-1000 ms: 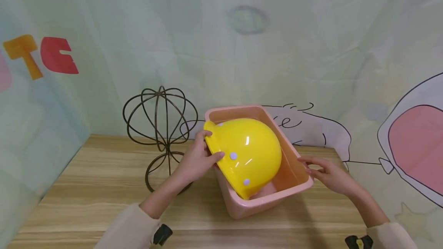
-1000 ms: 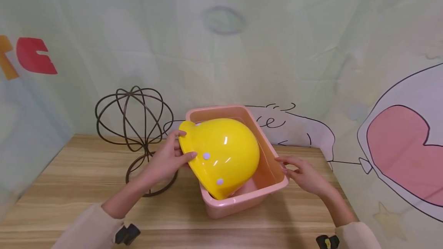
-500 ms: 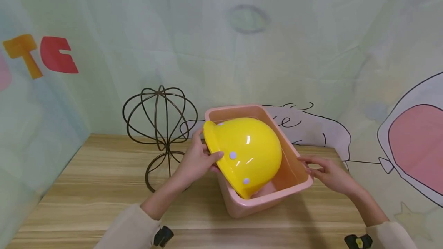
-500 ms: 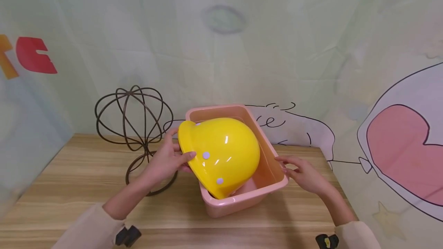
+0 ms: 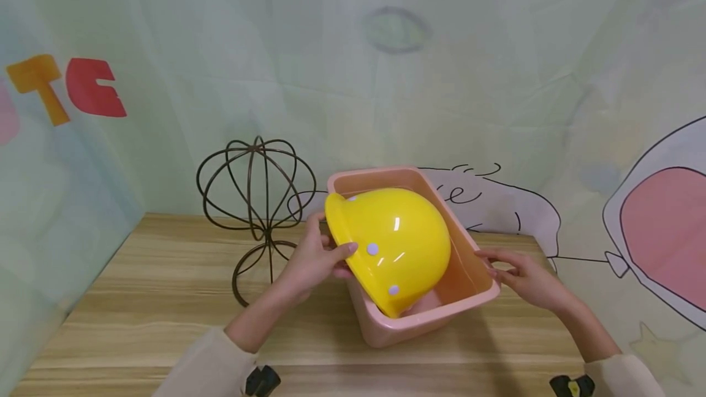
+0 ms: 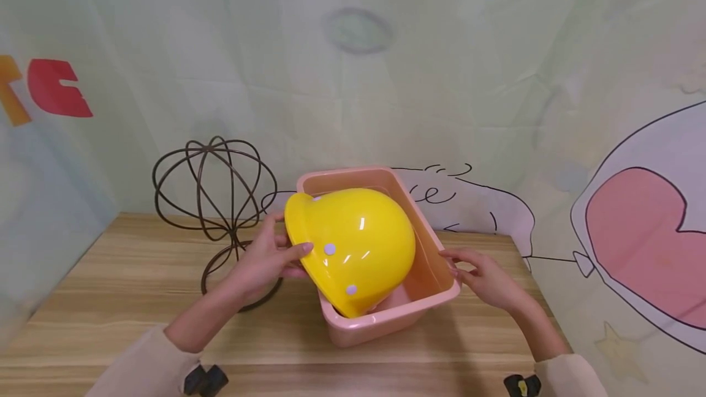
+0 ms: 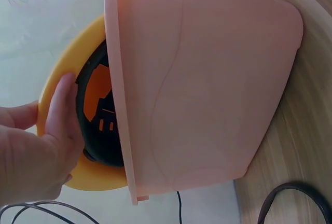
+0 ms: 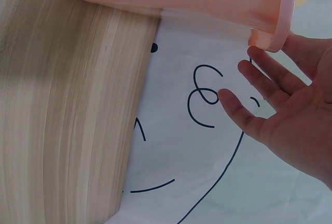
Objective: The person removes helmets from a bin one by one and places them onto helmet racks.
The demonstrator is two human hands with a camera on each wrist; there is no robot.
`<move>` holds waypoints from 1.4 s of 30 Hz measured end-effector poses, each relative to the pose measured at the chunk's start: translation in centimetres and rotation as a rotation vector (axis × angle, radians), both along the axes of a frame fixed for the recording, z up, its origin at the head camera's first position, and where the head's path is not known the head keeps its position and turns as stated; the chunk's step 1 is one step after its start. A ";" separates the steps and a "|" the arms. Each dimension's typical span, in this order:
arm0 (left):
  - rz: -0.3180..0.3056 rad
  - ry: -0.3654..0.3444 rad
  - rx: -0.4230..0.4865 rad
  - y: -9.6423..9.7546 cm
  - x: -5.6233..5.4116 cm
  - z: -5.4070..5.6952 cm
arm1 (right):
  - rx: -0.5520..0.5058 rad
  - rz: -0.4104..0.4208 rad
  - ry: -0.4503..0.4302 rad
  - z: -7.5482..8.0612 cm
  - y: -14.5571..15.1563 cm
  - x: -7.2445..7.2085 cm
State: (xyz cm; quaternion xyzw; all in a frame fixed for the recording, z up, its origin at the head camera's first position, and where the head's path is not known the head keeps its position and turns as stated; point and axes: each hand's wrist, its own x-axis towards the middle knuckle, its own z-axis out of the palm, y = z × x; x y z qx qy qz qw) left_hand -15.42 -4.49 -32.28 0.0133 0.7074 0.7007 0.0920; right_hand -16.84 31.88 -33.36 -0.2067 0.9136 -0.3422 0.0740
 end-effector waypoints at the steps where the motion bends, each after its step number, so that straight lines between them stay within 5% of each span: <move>1: -0.002 -0.002 0.009 0.0 0.0 0.0 | -0.003 0.000 -0.001 0.0 0.0 0.0; 16: -0.029 -0.009 0.099 0.2 0.0 -0.2 | -0.008 -0.006 0.005 -0.3 0.2 0.1; 42: 0.011 0.013 0.171 0.7 -0.1 -1.3 | -0.012 -0.017 0.016 -0.4 0.1 0.0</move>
